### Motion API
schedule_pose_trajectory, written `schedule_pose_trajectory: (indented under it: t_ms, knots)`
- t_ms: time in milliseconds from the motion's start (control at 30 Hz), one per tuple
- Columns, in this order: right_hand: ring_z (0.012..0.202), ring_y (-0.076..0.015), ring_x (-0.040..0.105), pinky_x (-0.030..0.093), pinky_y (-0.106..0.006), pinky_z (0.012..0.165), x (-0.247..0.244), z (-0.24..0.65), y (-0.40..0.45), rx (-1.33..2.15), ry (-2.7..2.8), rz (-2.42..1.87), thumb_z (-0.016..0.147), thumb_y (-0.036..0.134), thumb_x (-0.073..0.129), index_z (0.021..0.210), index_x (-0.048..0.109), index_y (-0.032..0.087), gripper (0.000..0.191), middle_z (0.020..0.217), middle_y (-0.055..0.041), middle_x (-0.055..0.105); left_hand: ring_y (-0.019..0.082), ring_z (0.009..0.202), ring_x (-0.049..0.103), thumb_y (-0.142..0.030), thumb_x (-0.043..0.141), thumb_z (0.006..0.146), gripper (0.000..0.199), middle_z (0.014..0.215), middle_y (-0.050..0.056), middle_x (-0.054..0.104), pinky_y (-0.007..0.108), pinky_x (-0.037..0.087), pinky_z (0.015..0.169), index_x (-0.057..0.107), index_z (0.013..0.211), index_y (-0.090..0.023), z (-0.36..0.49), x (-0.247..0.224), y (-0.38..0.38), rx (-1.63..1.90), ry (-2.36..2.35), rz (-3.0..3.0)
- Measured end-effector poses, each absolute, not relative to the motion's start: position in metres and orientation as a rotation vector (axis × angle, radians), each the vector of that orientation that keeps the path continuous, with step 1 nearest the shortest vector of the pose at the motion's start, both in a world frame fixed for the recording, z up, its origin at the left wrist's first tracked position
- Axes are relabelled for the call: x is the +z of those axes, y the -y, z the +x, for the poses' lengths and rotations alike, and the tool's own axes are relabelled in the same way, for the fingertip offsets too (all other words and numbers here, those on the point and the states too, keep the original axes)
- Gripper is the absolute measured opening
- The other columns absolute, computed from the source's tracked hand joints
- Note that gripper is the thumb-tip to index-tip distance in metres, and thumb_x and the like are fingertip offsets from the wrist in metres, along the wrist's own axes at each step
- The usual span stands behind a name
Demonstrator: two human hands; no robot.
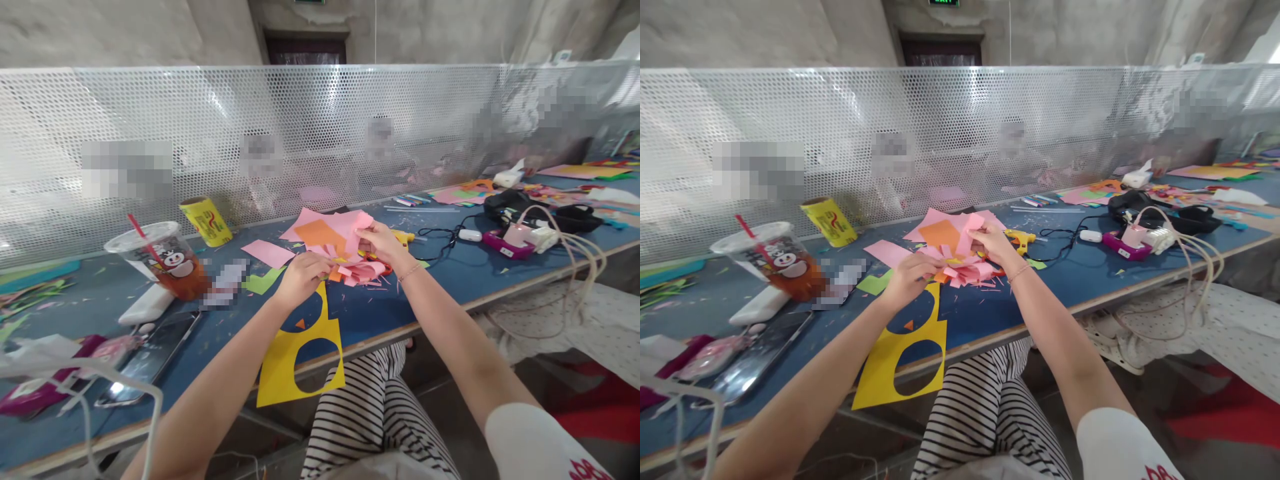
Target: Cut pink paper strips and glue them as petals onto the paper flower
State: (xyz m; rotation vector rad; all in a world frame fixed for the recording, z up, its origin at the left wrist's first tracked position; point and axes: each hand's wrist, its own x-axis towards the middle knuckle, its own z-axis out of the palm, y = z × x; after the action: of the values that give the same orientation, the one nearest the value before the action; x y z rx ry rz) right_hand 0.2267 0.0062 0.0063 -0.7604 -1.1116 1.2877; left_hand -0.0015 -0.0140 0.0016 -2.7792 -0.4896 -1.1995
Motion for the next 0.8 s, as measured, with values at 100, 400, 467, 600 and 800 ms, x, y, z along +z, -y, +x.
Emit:
schedule_pose_trajectory:
  t_ms: [100,400,467,600,800]
  knots:
    - [0.07,-0.0139,0.063,0.052,-0.029,0.067,0.007,0.225,-0.007,1.161,1.074,-0.729,0.062,0.03,0.071,0.084,0.059,0.021,0.027,0.076,0.0007,0.065,0.016,0.089,0.065,-0.01,0.047,0.08,0.017,0.091,0.005,0.071,0.033,0.05,0.077,0.059,0.073,-0.02,-0.002,0.001,0.014,-1.217,0.435,-2.731]
    - [0.074,-0.0133,0.061,0.052,-0.028,0.072,0.009,0.217,0.004,1.07,1.345,-0.736,0.059,0.027,0.073,0.073,0.063,0.02,0.019,0.074,0.0014,0.065,0.016,0.088,0.065,-0.007,0.047,0.077,0.018,0.089,0.005,0.071,0.034,0.05,0.078,0.06,0.073,-0.02,-0.003,0.001,0.013,-1.208,0.537,-2.656]
    - [0.075,-0.0134,0.063,0.052,-0.03,0.075,0.01,0.218,0.009,1.184,1.398,-0.684,0.064,0.031,0.071,0.076,0.064,0.019,0.019,0.077,0.0006,0.067,0.017,0.087,0.064,-0.006,0.047,0.075,0.019,0.088,0.005,0.071,0.034,0.05,0.078,0.06,0.074,-0.02,-0.004,0.0,0.012,-1.238,0.589,-2.651]
    - [0.074,-0.0138,0.064,0.052,-0.029,0.072,0.01,0.223,0.013,1.308,1.451,-0.63,0.07,0.034,0.067,0.082,0.066,0.019,0.02,0.079,-0.001,0.068,0.016,0.077,0.063,-0.01,0.051,0.073,0.014,0.082,0.005,0.069,0.03,0.05,0.069,0.061,0.077,-0.02,-0.002,-0.003,0.012,-1.333,0.814,-2.608]
    - [0.063,-0.0103,0.06,0.047,-0.021,0.057,0.007,0.224,0.004,1.278,1.373,-0.633,0.067,0.033,0.07,0.073,0.065,0.018,0.017,0.069,0.0013,0.065,0.016,0.069,0.062,-0.02,0.06,0.071,0.011,0.077,0.003,0.068,0.027,0.049,0.063,0.064,0.082,-0.02,0.004,-0.001,0.017,-1.476,1.165,-2.573]
